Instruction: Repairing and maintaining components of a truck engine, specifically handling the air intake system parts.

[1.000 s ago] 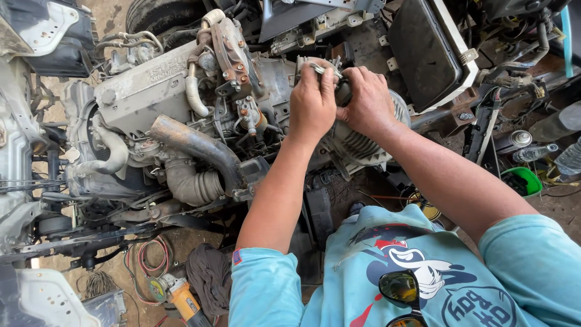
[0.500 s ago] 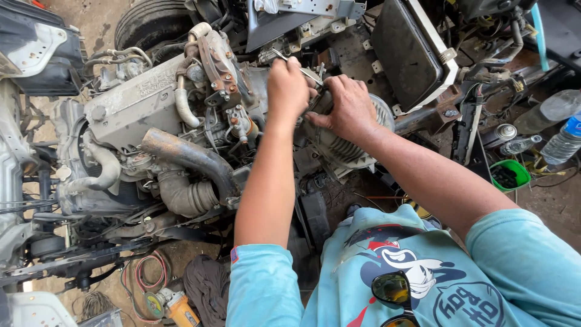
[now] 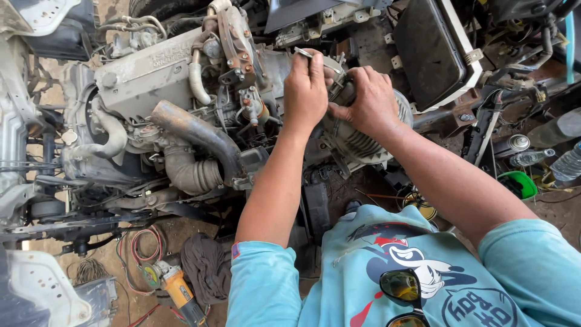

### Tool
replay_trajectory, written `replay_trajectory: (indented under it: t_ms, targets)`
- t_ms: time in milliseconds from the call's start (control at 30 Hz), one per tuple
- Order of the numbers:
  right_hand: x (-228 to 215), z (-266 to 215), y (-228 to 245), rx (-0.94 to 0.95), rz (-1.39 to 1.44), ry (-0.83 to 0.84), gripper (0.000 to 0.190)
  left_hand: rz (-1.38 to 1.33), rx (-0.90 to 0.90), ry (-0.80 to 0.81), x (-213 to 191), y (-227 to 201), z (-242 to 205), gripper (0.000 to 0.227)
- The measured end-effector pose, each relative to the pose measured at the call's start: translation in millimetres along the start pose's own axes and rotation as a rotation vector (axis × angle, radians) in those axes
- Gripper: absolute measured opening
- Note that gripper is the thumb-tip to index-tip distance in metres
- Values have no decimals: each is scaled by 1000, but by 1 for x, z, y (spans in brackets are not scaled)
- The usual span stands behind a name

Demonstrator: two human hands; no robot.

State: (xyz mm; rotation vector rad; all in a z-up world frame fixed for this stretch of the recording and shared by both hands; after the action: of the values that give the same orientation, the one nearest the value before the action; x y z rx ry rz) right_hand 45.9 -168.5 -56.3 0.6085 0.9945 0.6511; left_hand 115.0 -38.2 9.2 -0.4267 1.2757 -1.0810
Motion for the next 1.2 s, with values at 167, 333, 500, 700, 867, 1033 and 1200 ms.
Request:
replay_trajectory:
  t_ms: [167,333,500,700,867,1033,1200]
  targets:
    - [-9,0,17,-65,37,-14,86,64,163,-5,3,-20,-14,19]
    - [8,-6,-9,-75,8,-16,63,283,391,-77,6,-42,-34,15]
    - [9,-5,-7,-58,-56,16,44,431,551,-86,24,-42,-41,20]
    - [2,-1,9,-15,-11,36,85,280,3,-12,9,9,26,32]
    - [0,5,4,-19,-15,-4,80,-74,-251,209,13,21,28,29]
    - [-11,0,-9,-26,1,-47,82,11,-45,44,17,9,0,24]
    - [-20,1,-17,-30,18,-85,83,38,177,29,28,-18,-17,17]
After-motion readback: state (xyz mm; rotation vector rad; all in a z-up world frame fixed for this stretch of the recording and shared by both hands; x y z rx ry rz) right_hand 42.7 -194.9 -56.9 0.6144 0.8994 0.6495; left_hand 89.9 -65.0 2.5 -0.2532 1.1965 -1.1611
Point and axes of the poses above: each hand's wrist, its own z-axis towards the middle knuckle, its own x-axis out of the palm, y = z × x, the point moved 9 cm from there along z, towards the middle knuckle, and after that the axes turned 15 degrees about z, right-handed, at the moved point
